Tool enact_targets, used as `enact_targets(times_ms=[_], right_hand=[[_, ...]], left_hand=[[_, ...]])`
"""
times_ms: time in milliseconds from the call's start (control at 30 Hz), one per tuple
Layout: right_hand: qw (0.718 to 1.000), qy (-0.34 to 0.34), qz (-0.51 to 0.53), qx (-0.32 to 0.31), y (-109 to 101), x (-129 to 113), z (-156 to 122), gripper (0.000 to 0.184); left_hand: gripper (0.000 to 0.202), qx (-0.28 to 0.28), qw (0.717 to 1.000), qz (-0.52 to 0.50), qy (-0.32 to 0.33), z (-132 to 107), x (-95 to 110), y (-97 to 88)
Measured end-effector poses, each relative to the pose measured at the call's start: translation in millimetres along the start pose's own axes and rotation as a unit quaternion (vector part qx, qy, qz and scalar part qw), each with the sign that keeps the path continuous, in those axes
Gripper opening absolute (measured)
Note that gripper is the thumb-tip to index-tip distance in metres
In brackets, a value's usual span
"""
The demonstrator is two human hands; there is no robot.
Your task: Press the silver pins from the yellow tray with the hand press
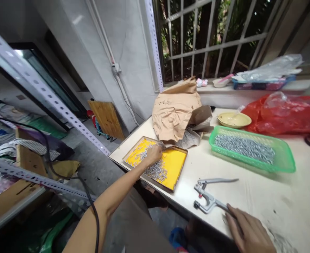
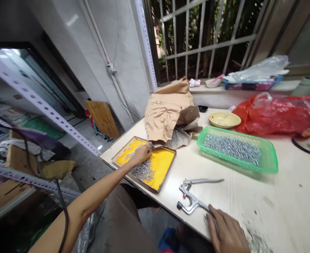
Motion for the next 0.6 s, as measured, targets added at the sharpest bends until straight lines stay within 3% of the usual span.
enact_targets(times_ms=[100,267,367,467,533,600], right_hand=[[0.998,0.058,-0.005,-0.025,-3.3,-3.4,4.4,0.031],[0.992,0.110,-0.014,-0.061,-1.1,0.9,9.3,0.030],[0.991,0.117,-0.018,-0.062,-1.3,1.0,10.0,0.030],[0.990,0.121,-0.016,-0.064,-2.4,-0.3,11.0,0.030],[0.990,0.121,-0.011,-0.065,-3.5,-1.1,12.1,0.030],[0.990,0.124,-0.006,-0.068,-4.1,-1.0,13.1,0.030]], left_hand=[[0.023,-0.002,1.000,0.010,0.027,-7.8,4.3,-1.5],[0.019,0.079,0.995,-0.012,0.068,-16.1,13.0,-10.7],[0.012,0.058,0.993,-0.077,0.063,-17.9,13.4,-11.8],[0.010,-0.016,0.961,-0.273,0.047,-27.4,22.5,-5.9],[0.015,-0.114,0.902,-0.414,0.037,-43.1,42.0,8.5],[0.023,-0.210,0.843,-0.493,0.038,-66.2,69.5,25.9]])
Point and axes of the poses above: each hand's wrist, its own z-axis towards the middle knuckle, its own y-axis out of the palm, x = y × z, the point moved 6 cm from there along z, towards the middle knuckle, and after that the axes turned 8 degrees about -x, right-handed, at the moved point
